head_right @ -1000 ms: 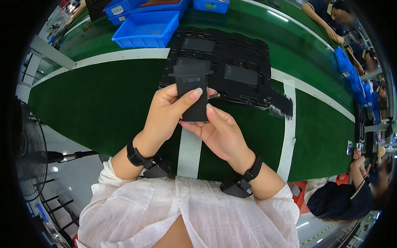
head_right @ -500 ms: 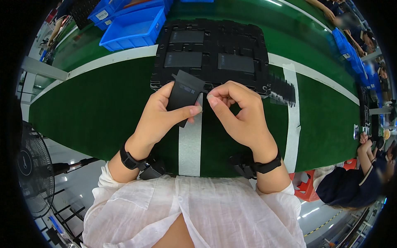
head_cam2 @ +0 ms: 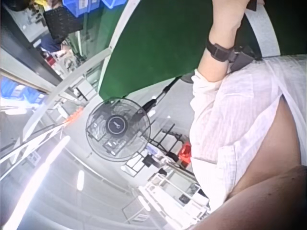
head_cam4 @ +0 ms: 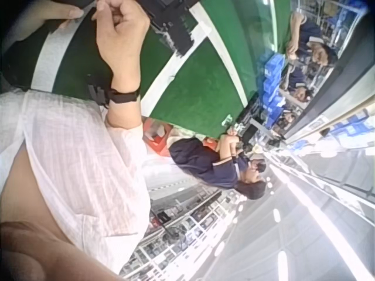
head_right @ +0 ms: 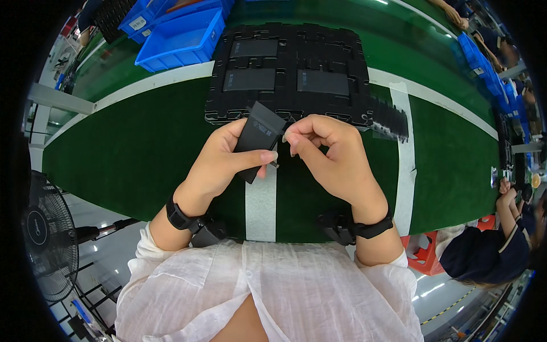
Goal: Manually assemble and inspect small plastic and electronic components on a factory production line.
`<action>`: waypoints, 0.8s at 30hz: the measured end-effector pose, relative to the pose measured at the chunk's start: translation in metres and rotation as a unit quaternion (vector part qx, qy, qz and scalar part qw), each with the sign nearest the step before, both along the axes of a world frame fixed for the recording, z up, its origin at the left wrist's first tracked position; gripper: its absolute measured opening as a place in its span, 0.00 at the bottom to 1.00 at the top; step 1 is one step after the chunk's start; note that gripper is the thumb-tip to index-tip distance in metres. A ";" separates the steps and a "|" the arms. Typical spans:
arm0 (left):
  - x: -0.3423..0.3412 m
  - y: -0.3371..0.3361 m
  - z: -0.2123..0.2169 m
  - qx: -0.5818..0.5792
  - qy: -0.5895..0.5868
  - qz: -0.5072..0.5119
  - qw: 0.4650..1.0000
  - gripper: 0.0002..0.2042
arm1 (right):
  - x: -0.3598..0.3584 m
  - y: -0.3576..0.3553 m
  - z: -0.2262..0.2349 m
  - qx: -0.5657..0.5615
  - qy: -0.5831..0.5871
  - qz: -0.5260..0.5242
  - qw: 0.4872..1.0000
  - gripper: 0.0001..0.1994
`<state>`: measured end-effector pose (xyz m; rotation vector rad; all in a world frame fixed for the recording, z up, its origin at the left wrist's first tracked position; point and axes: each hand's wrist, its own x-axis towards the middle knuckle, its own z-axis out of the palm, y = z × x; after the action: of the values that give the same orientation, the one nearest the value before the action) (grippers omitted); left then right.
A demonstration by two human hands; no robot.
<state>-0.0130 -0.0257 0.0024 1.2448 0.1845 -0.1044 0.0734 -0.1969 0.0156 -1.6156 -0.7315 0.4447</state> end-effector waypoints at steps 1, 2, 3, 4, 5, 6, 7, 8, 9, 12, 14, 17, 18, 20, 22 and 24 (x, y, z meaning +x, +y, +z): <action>0.000 0.000 0.000 0.001 0.000 0.000 1.000 0.10 | -0.001 -0.001 0.002 0.001 0.000 0.000 1.000 0.01; 0.000 0.000 -0.001 -0.037 0.011 -0.007 0.999 0.11 | -0.001 -0.001 0.004 0.003 0.032 0.012 0.999 0.02; 0.000 0.000 -0.001 -0.074 0.021 -0.013 0.997 0.11 | -0.002 -0.002 0.005 0.005 0.065 0.024 0.998 0.02; 0.000 0.000 -0.002 -0.074 0.021 -0.013 0.997 0.11 | -0.003 -0.001 0.006 0.006 0.065 0.024 0.998 0.02; -0.001 0.000 -0.002 -0.097 0.015 -0.025 0.995 0.11 | -0.003 -0.001 0.007 0.014 0.066 0.033 0.997 0.02; -0.001 0.000 -0.002 -0.120 0.010 -0.037 0.992 0.11 | -0.004 -0.002 0.007 0.023 0.067 0.042 0.997 0.02; -0.001 0.001 -0.002 -0.119 0.010 -0.038 0.992 0.11 | -0.003 -0.002 0.007 0.023 0.067 0.041 0.997 0.02; -0.003 0.003 -0.002 -0.150 -0.011 -0.047 0.988 0.12 | -0.003 -0.002 0.004 0.021 0.042 0.025 0.999 0.02; -0.004 0.005 -0.002 -0.180 -0.032 -0.057 0.982 0.12 | -0.002 -0.002 0.003 0.019 0.017 0.009 1.000 0.02; -0.006 0.005 0.000 -0.171 -0.041 -0.039 0.984 0.13 | -0.001 -0.002 0.006 0.050 0.079 0.037 0.995 0.03; -0.007 0.006 0.004 -0.174 -0.026 -0.052 0.983 0.12 | -0.006 0.003 0.007 0.073 0.047 0.034 0.996 0.03; -0.005 0.005 0.005 -0.174 -0.011 -0.067 0.982 0.11 | -0.003 0.001 0.004 0.095 -0.018 0.049 0.994 0.04; -0.005 0.005 0.005 -0.172 -0.012 -0.068 0.983 0.11 | -0.002 0.000 0.003 0.095 -0.050 0.067 0.992 0.04; -0.005 0.005 0.006 -0.178 -0.012 -0.075 0.981 0.11 | -0.003 0.000 0.004 0.094 -0.060 0.061 0.992 0.04; -0.004 0.004 0.005 -0.184 -0.012 -0.083 0.979 0.11 | -0.004 0.000 0.005 0.092 -0.070 0.054 0.992 0.03; -0.004 0.004 0.003 -0.176 -0.008 -0.091 0.980 0.11 | -0.005 0.000 0.006 0.079 -0.074 0.054 0.993 0.02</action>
<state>-0.0173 -0.0219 0.0055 0.9071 0.0336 -0.2738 0.0687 -0.1964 0.0213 -1.4761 -0.9472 0.3378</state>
